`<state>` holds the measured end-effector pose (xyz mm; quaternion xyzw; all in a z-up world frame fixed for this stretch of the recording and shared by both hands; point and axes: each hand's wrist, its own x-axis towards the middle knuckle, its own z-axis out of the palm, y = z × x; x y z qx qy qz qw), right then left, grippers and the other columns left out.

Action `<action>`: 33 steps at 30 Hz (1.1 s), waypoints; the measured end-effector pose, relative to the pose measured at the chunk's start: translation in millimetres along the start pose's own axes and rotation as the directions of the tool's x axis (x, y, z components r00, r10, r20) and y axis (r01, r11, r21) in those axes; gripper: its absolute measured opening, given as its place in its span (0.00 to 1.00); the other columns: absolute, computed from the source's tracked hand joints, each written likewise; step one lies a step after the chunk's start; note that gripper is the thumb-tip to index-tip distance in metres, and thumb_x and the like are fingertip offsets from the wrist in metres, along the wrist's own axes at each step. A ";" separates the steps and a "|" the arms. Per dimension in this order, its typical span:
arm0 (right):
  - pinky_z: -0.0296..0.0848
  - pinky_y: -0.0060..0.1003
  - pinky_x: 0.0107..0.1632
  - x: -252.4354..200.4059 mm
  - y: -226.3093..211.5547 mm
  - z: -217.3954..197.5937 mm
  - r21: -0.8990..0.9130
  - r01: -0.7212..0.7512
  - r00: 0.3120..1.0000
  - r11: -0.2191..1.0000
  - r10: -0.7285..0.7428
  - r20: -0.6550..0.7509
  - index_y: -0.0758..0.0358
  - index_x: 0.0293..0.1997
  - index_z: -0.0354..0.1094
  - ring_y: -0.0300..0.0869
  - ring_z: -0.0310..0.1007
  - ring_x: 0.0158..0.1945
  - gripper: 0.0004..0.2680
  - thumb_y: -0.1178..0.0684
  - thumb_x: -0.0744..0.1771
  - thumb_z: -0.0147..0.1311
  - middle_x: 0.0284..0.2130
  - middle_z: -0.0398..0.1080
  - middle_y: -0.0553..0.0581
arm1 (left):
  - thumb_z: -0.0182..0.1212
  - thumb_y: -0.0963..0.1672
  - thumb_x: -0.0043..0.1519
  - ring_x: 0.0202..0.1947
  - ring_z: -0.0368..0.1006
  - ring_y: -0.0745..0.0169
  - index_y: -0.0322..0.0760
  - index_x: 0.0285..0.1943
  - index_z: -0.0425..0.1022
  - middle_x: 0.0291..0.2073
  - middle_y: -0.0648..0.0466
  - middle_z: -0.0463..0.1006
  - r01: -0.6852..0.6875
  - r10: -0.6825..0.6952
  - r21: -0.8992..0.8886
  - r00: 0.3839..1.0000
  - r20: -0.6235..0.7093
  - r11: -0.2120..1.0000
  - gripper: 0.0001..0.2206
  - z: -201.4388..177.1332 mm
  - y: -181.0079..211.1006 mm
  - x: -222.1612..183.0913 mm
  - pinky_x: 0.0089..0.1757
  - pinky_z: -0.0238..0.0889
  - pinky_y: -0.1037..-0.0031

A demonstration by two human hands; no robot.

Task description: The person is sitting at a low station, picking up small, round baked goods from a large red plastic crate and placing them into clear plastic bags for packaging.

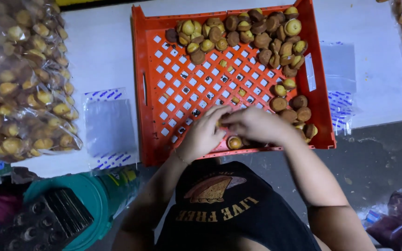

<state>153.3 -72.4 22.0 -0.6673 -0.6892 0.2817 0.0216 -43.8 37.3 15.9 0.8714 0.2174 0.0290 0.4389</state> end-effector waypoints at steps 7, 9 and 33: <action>0.78 0.46 0.47 -8.4 273.1 73.3 -0.056 -0.466 0.754 0.883 0.363 -0.548 0.49 0.48 0.77 0.51 0.78 0.45 0.16 0.55 0.57 0.66 0.39 0.76 0.52 | 0.57 0.40 0.54 0.58 0.74 0.53 0.55 0.67 0.70 0.59 0.60 0.72 0.029 -0.049 -0.151 0.990 -0.129 0.988 0.28 13.8 -19.2 10.2 0.56 0.70 0.60; 0.80 0.42 0.42 -9.3 296.8 78.8 -0.077 -0.603 0.650 0.794 0.434 -0.624 0.37 0.45 0.77 0.43 0.79 0.40 0.12 0.47 0.60 0.66 0.34 0.75 0.42 | 0.55 0.39 0.54 0.59 0.73 0.49 0.52 0.67 0.69 0.61 0.56 0.72 0.033 -0.054 -0.167 0.991 -0.123 0.985 0.28 5.9 -6.6 8.1 0.57 0.68 0.56; 0.78 0.48 0.48 16.9 150.8 48.0 0.026 -0.561 0.620 0.827 0.441 -0.649 0.44 0.46 0.78 0.55 0.78 0.44 0.13 0.50 0.59 0.71 0.48 0.70 0.51 | 0.58 0.40 0.55 0.58 0.74 0.47 0.46 0.66 0.72 0.58 0.49 0.74 -0.112 0.107 -0.225 0.994 -0.036 0.968 0.26 -53.4 -18.3 -0.2 0.56 0.68 0.59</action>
